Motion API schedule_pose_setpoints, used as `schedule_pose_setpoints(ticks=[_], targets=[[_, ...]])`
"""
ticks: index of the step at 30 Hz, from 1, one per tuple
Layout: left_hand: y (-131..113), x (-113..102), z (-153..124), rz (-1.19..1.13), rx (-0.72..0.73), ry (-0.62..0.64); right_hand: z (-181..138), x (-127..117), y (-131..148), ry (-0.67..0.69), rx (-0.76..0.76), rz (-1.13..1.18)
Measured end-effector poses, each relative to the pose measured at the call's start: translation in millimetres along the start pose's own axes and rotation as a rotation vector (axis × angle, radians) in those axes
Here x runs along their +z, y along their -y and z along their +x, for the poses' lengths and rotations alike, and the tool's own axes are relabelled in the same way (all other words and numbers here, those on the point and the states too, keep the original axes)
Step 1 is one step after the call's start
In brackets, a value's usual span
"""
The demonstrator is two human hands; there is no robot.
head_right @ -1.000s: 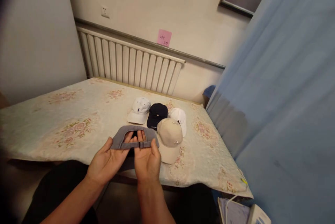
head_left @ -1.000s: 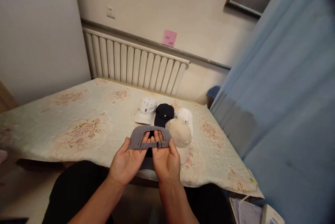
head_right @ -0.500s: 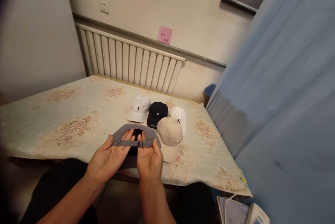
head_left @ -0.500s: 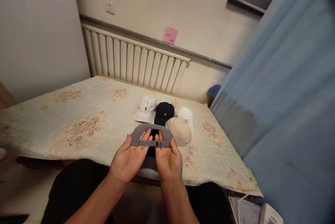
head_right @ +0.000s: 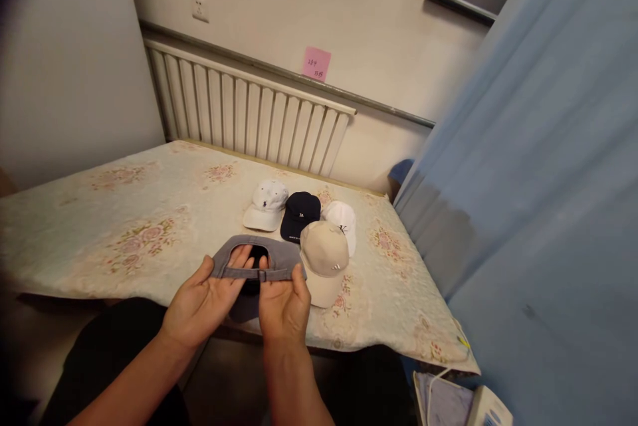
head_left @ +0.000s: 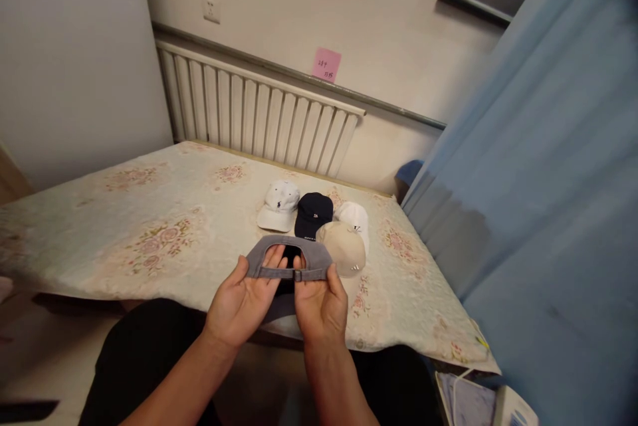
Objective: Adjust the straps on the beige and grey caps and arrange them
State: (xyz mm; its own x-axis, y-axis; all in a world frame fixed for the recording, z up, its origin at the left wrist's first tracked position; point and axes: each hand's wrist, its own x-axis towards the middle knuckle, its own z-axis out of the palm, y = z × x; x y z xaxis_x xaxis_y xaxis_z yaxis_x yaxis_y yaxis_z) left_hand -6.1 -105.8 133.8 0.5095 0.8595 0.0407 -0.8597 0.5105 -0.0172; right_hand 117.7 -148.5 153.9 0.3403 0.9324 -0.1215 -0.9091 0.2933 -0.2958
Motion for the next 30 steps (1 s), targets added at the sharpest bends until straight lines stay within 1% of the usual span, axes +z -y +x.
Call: schedule_pose_setpoints(ticks=[3, 5, 11, 18, 21, 25, 30], targets=[[1.3, -2.3, -1.4, 0.003, -0.043, 0.033, -1.5, 3.1, -3.1, 0.037, 0.055, -0.030], [1.1, -1.4, -2.3, 0.009, -0.052, 0.033, -1.0, 4.3, -2.7, 0.025, 0.066, -0.050], [-0.9, 6.8, -4.0, 0.019, 0.011, -0.061, 1.8, 4.0, 4.7, -0.063, 0.001, -0.053], [-4.4, 10.8, -4.8, 0.030, 0.061, -0.095, 2.3, 2.1, 12.7, -0.047, 0.007, 0.005], [-7.2, 11.8, -4.5, 0.027, 0.092, -0.096, 2.6, 0.4, 15.5, -0.048, -0.009, 0.005], [-9.2, 14.0, -4.9, 0.008, 0.127, -0.126, 4.5, -3.1, 16.3, -0.086, 0.000, -0.012], [-10.2, 9.9, -3.2, -0.019, 0.157, -0.155, 8.0, -6.0, 16.5, -0.068, 0.007, -0.047]])
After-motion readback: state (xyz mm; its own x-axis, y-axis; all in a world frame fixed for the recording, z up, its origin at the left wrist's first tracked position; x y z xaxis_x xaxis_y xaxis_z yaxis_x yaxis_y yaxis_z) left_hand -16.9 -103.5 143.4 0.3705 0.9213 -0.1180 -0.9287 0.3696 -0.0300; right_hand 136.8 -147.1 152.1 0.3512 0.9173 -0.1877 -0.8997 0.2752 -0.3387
